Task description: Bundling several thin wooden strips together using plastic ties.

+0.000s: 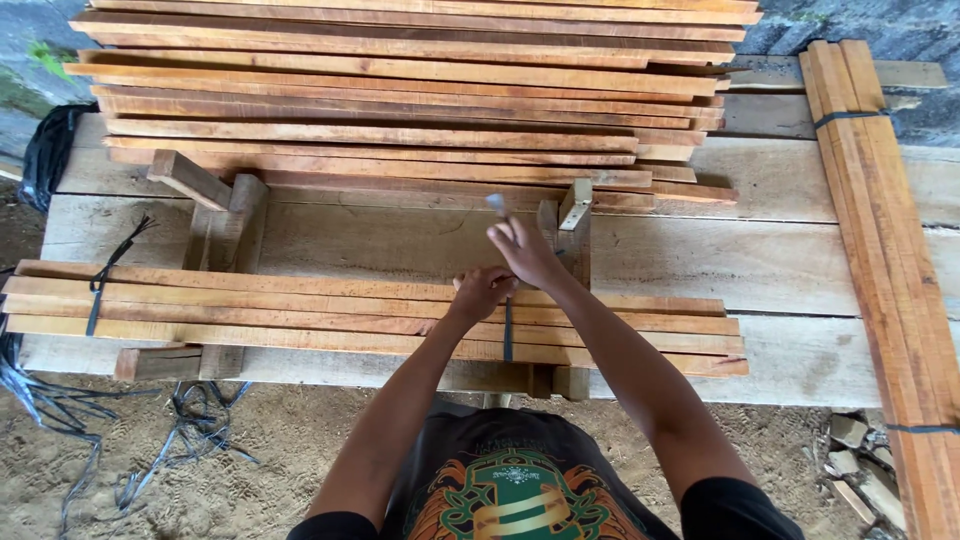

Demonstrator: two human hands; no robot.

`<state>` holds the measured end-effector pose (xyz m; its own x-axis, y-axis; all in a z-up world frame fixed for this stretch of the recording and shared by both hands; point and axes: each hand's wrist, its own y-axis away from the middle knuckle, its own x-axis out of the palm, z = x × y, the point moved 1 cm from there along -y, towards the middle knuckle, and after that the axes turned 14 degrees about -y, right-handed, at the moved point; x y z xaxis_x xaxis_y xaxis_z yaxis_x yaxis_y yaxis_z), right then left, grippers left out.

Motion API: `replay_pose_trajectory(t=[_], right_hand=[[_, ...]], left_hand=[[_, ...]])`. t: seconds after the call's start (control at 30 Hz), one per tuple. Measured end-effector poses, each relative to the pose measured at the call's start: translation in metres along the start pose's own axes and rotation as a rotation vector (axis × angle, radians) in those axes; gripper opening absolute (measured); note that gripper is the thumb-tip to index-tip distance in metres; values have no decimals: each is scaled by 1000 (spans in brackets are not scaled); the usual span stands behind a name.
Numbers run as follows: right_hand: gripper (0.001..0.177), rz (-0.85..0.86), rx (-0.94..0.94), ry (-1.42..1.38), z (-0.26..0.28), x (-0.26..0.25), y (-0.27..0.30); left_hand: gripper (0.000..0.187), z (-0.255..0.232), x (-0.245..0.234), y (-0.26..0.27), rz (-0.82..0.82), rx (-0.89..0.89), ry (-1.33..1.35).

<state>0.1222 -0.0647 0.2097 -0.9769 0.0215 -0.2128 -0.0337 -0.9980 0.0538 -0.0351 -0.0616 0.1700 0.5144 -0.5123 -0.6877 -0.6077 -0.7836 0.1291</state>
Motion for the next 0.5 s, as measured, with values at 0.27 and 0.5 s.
replay_pose_trajectory(t=[0.27,0.5], right_hand=[[29,-106,-339,453,-14,-20,76],[28,-59,-409,569,-30,-13,77]], left_hand=[[32,34,39,-22,95,-116,-245],[35,22,25,-15,129,-138,-200]])
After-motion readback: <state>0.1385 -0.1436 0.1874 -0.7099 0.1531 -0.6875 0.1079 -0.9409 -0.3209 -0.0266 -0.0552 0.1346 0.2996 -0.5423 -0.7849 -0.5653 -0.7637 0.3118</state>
